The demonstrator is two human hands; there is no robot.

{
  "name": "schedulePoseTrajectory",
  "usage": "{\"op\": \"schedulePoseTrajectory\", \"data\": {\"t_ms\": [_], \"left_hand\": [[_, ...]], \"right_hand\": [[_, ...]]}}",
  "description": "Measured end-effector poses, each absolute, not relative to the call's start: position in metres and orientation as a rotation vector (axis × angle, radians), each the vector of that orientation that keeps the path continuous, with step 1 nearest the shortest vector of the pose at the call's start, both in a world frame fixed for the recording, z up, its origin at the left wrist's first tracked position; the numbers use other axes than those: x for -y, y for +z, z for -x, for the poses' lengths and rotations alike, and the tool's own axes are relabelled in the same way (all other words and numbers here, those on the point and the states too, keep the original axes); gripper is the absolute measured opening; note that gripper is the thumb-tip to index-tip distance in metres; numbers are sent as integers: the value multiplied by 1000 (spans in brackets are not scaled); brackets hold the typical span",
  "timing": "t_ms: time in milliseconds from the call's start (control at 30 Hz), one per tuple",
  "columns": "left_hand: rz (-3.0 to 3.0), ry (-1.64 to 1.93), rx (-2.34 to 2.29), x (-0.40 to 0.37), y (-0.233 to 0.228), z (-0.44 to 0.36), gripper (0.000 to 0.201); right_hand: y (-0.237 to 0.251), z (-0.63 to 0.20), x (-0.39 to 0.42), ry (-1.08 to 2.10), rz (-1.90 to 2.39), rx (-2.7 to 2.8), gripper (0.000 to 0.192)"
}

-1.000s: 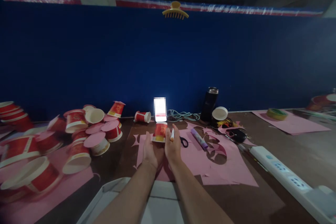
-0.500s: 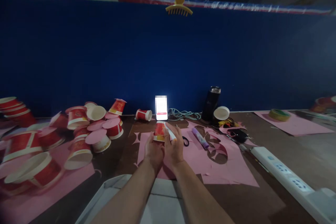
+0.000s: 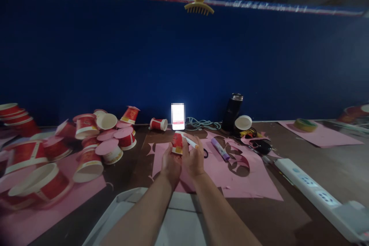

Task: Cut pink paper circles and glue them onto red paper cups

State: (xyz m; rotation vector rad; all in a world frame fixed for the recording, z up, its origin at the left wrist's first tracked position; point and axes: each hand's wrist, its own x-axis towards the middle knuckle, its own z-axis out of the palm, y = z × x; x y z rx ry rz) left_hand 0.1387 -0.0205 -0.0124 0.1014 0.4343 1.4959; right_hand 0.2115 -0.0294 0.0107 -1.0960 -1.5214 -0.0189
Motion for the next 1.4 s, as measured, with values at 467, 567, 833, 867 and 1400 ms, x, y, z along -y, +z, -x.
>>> {"op": "schedulePoseTrajectory", "data": {"t_ms": [467, 567, 833, 867, 1400], "left_hand": [[-149, 1496, -452, 24, -9, -141, 34], [-148, 1493, -475, 25, -9, -141, 33], [-156, 1515, -488, 24, -10, -142, 30], [-159, 1521, -494, 23, -11, -142, 30], [-208, 1526, -475, 24, -10, -141, 33]], "right_hand": [[18, -212, 34, -46, 1114, 1515, 27], [16, -213, 33, -40, 1119, 1514, 28], [15, -214, 32, -59, 1124, 1521, 27], [15, -214, 33, -61, 1128, 1521, 27], [14, -216, 32, -102, 1201, 1502, 26]]}}
